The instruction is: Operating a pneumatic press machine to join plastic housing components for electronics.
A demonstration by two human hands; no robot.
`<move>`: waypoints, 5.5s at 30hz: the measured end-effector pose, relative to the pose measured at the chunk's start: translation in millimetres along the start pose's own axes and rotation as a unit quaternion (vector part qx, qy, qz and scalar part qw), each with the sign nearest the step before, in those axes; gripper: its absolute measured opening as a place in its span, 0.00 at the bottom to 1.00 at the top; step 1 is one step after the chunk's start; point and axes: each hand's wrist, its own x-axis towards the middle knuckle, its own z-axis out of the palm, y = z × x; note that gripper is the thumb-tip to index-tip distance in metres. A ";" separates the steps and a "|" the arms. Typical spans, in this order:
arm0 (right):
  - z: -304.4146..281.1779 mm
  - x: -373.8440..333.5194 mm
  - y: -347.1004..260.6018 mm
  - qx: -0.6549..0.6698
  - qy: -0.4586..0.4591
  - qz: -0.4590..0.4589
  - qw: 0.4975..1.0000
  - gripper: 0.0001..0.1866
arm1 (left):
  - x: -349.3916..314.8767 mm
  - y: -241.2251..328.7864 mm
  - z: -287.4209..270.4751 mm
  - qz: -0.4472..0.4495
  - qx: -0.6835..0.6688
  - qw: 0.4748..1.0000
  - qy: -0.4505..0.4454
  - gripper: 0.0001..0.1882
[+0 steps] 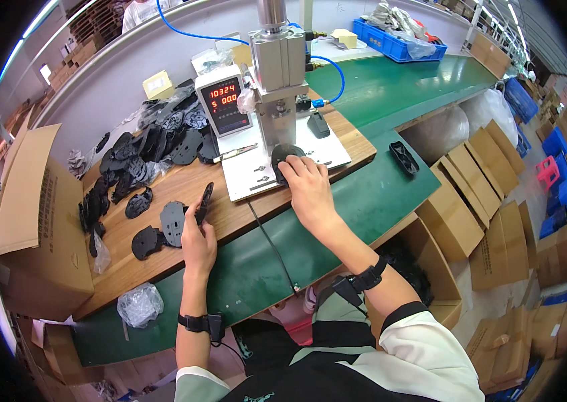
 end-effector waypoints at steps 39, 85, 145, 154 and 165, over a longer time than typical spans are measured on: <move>-226.1 -128.3 -17.6 0.310 0.219 0.041 0.924 0.16 | 71.7 128.2 109.6 0.177 0.181 0.946 -0.201 0.31; -3.4 11.8 9.3 0.053 0.011 0.004 0.998 0.24 | 65.9 -40.5 -72.7 -0.115 0.351 0.919 -0.141 0.37; -43.8 -494.9 156.1 0.011 0.058 0.583 0.810 0.14 | 52.2 124.5 114.5 0.245 0.214 0.935 -0.143 0.30; -19.8 -524.7 172.8 -0.036 -0.080 0.643 0.760 0.16 | 61.2 126.2 112.8 0.226 0.228 0.933 -0.162 0.30; -38.1 -296.9 92.3 0.003 0.142 0.395 0.907 0.24 | 61.4 117.7 100.5 0.244 0.228 0.925 -0.183 0.29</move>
